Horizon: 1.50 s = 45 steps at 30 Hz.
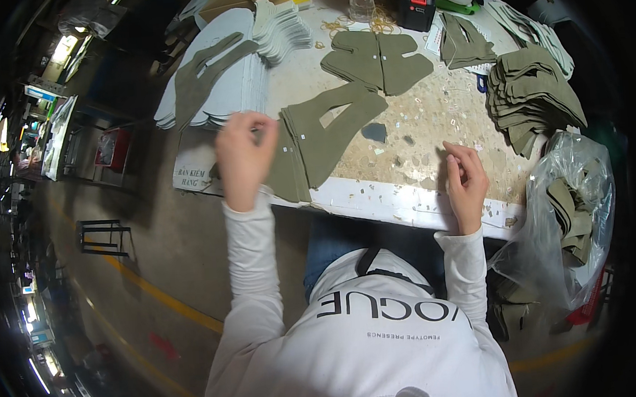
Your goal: The person repeatedly picks up olive-green fabric pieces from a table, separates them, and places them into piles. The person handles the pieces one at a time, occasionally flipping them over before stacking them.
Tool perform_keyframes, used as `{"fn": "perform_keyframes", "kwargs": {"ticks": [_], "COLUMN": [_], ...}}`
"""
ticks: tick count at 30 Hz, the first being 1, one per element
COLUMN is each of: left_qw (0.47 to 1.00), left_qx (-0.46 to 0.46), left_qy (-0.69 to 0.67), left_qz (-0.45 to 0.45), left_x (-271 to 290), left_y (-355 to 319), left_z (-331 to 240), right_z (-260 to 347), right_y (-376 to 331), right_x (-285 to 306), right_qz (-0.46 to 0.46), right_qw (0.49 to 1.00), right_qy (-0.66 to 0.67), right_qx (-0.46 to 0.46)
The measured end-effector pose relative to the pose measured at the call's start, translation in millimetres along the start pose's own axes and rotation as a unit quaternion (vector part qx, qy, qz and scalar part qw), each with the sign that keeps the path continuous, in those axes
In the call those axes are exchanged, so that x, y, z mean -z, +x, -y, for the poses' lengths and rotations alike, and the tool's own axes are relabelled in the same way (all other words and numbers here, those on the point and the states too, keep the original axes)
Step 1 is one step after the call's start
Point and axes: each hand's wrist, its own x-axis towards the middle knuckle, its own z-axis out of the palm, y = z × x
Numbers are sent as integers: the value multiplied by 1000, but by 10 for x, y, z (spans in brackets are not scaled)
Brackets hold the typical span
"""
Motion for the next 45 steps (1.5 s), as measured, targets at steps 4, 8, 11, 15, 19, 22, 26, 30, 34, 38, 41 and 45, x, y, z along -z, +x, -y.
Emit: {"fn": "perform_keyframes", "kwargs": {"ticks": [4, 8, 11, 15, 19, 22, 26, 30, 34, 38, 41, 45], "left_qw": [991, 986, 988, 992, 969, 931, 856, 840, 811, 780, 806, 908], "left_qx": [77, 101, 88, 123, 121, 149, 99, 108, 108, 104, 94, 46], "left_qy": [94, 131, 130, 14, -210, -315, -484, -494, -516, -537, -486, -298], "left_qz": [61, 21, -4, 11, 53, 108, 152, 194, 254, 304, 324, 292], "left_x": [-403, -570, -606, -610, -588, -476, -304, -296, -620, -1042, -1144, -861], "left_y": [-316, -465, -504, -480, -417, -421, -645, -760, -789, -829, -840, -783], "left_z": [-170, -181, -193, -247, -395, -594, -973, -1098, -1108, -1243, -1334, -1190], "right_z": [33, 48, 27, 33, 222, 466, 624, 506, 268, -31, -212, -280], "right_y": [-14, -30, -32, -39, -157, -302, -243, -5, 69, 71, 70, 48], "right_x": [-4, -12, -24, -36, -140, -362, -595, -482, -173, 209, 483, 725], "right_qz": [7, 5, 9, 7, 150, 365, 373, 274, 177, 107, 35, -49], "right_qw": [999, 999, 999, 998, 973, 813, 575, 434, 455, 531, 610, 751], "right_qy": [-24, -35, -34, -36, 167, 425, 692, 814, 825, 805, 758, 633], "right_qx": [32, 42, 40, 48, -56, -156, -228, -271, -286, -244, -228, -179]}}
